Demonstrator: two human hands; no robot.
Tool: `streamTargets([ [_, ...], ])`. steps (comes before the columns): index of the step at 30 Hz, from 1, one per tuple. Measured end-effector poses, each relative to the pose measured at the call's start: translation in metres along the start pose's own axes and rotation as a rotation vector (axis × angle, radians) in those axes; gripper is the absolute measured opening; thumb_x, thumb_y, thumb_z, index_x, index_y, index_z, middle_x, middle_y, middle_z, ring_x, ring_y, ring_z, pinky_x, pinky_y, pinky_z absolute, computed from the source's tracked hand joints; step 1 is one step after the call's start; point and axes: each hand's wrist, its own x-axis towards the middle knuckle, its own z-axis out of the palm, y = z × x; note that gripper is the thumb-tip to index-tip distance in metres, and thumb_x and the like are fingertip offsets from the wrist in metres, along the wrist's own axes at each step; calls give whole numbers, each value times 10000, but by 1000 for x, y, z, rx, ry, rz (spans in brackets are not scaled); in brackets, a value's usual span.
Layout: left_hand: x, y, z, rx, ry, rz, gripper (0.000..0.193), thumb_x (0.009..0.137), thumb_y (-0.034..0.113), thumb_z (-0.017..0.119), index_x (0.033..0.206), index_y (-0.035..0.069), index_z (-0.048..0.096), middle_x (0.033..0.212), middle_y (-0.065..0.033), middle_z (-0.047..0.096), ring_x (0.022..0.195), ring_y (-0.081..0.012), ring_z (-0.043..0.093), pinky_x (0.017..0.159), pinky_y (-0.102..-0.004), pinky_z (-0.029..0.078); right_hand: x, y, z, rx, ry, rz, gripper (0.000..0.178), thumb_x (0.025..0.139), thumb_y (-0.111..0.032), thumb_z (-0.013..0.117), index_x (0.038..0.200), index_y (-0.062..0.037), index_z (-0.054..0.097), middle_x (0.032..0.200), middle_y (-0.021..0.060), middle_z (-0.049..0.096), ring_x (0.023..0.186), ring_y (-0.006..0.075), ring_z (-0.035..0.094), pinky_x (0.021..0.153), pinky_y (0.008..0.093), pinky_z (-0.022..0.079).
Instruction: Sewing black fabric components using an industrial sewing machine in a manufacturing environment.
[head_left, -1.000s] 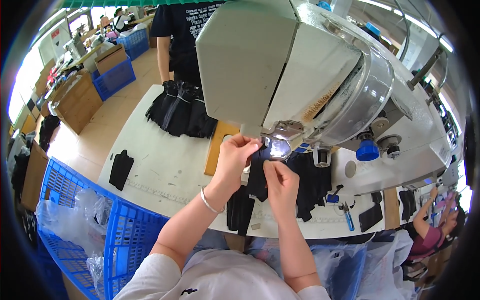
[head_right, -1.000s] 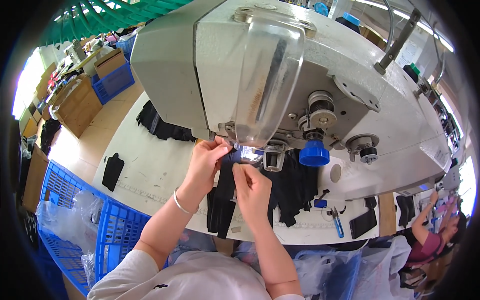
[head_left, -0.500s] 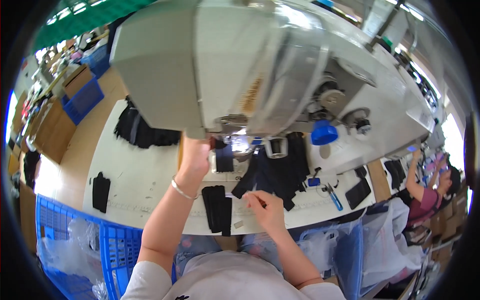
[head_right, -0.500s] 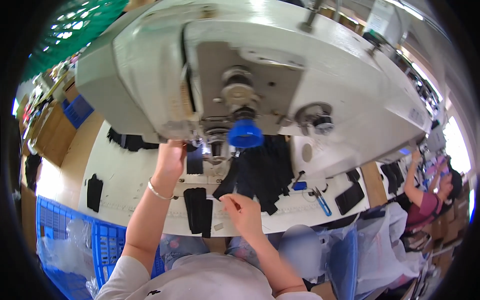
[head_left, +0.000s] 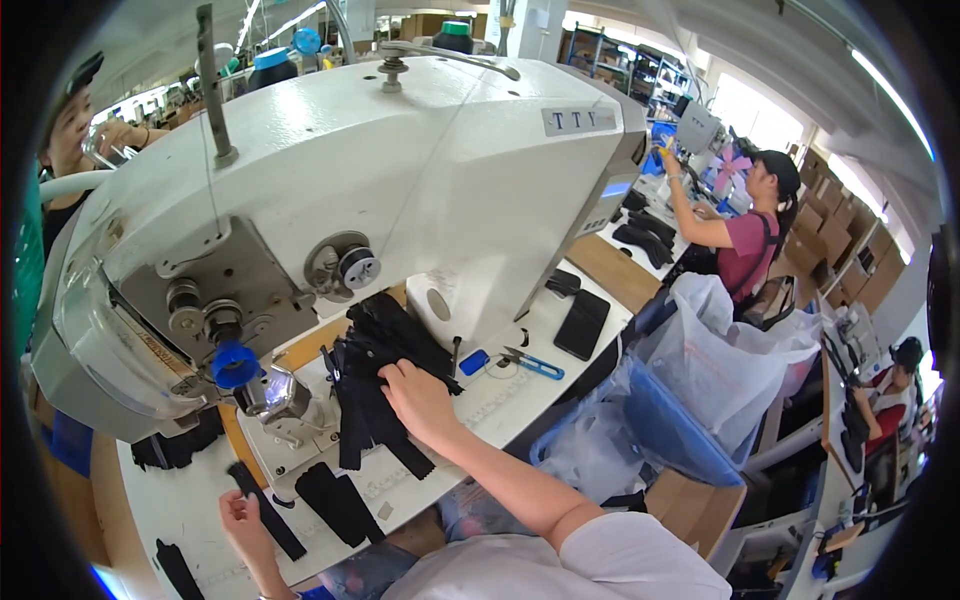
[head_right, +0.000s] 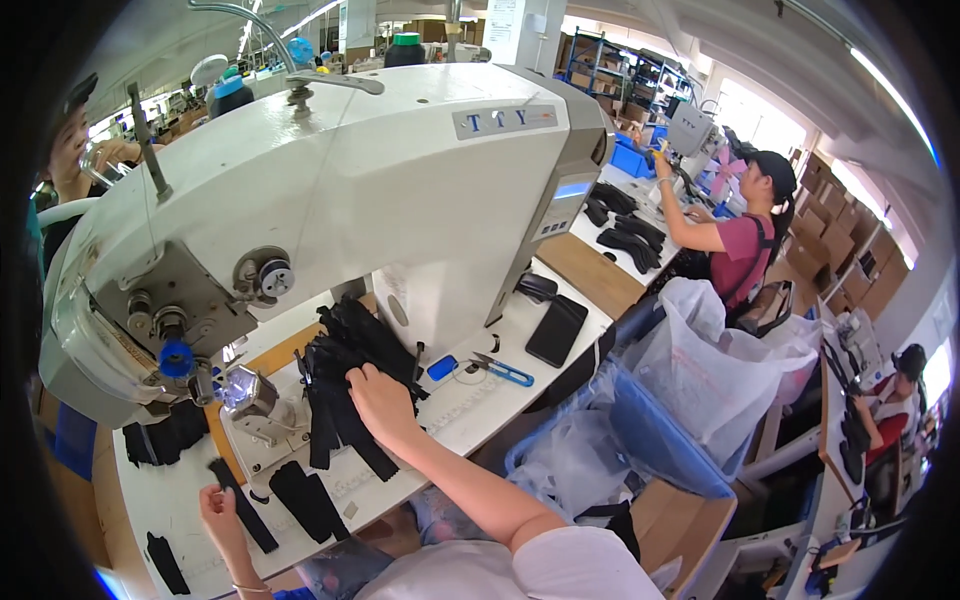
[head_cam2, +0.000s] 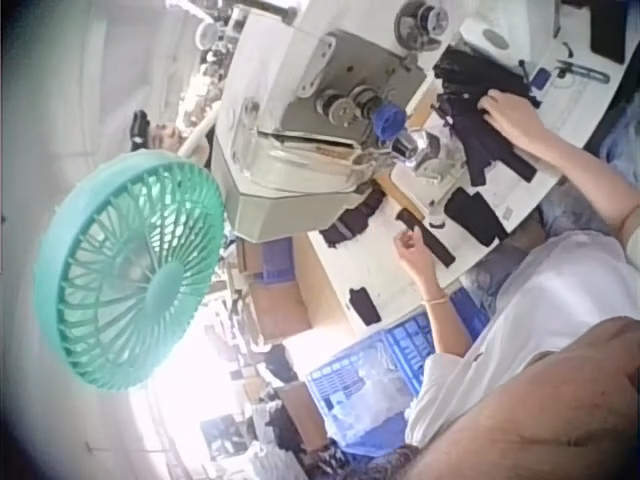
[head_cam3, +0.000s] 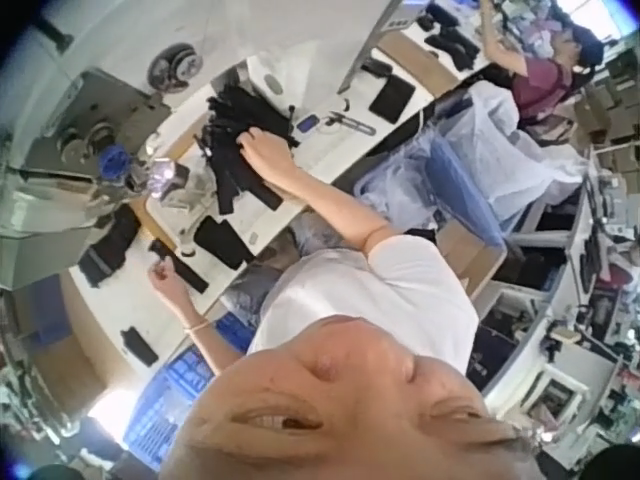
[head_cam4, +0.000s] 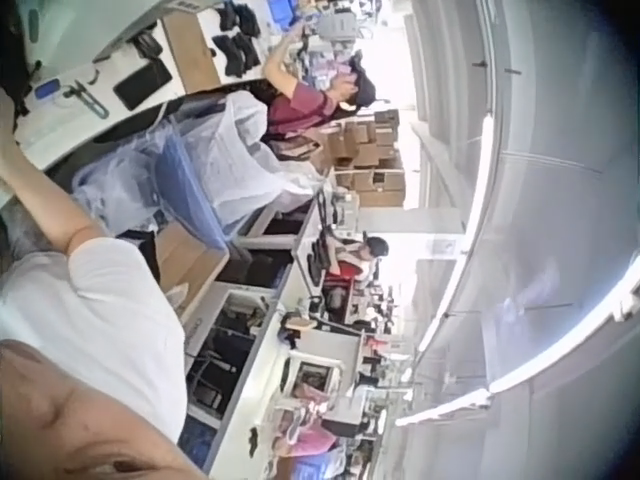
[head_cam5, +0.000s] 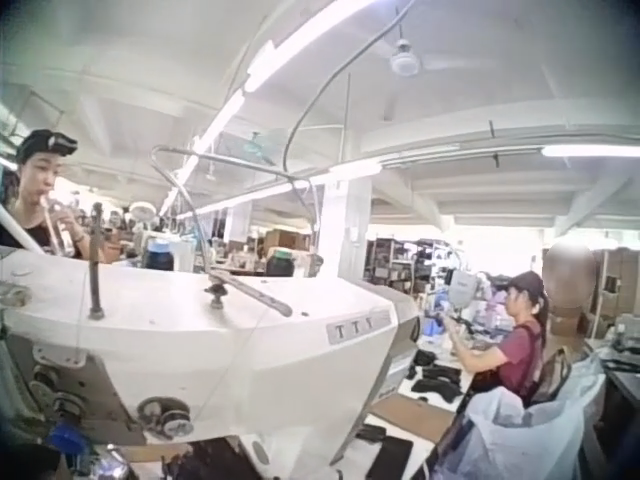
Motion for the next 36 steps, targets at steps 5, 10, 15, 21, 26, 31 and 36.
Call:
streamTargets([
  [5,-45,54,27,516,336,304,483,760,74,689,1194,24,483,1111,-146,526,1092,-318,486,919,-394,385,9,-9,-15,253,174,8,241,826,-143,659,996,-63,508,863,111,569,695,306,604,605,381,496],
  [10,-49,131,83,96,-581,851,381,731,47,688,1092,3,575,1111,-173,551,1077,-374,505,946,-427,404,17,-13,-31,493,-47,232,254,831,-187,677,1014,-73,542,847,139,624,805,293,633,681,378,492],
  [15,-7,142,152,370,-601,1132,481,786,186,676,1194,-11,516,1252,-197,484,1199,-387,429,1038,-485,330,6,-10,-54,955,-70,237,198,889,-98,608,1074,-34,579,856,43,612,727,95,555,643,265,457],
  [21,-9,140,160,460,-557,1071,526,787,160,682,1240,-17,483,1334,-224,413,1259,-398,369,1074,-476,273,-25,-32,-86,1299,108,241,283,902,10,537,1184,-14,543,980,32,573,777,68,538,690,221,453],
  [26,-51,146,113,-208,-751,580,415,721,-33,690,1113,-41,555,1252,-163,473,1168,-266,473,993,-381,373,-59,-25,-57,1093,-82,412,347,864,5,596,1205,-44,561,975,88,650,804,123,619,724,281,499],
  [31,-71,130,95,-733,-583,-84,183,742,-71,696,899,-46,604,865,-59,628,804,-99,595,732,-236,491,-68,-44,-60,809,-185,243,168,821,-104,672,962,-13,654,845,106,663,736,201,650,640,286,479],
  [36,-82,111,78,-911,-479,-192,78,773,-32,655,835,-12,612,791,-46,616,697,-85,580,600,-242,497,-77,-57,-64,826,-194,110,110,818,-128,668,821,-25,628,766,107,625,688,281,616,605,338,465],
])
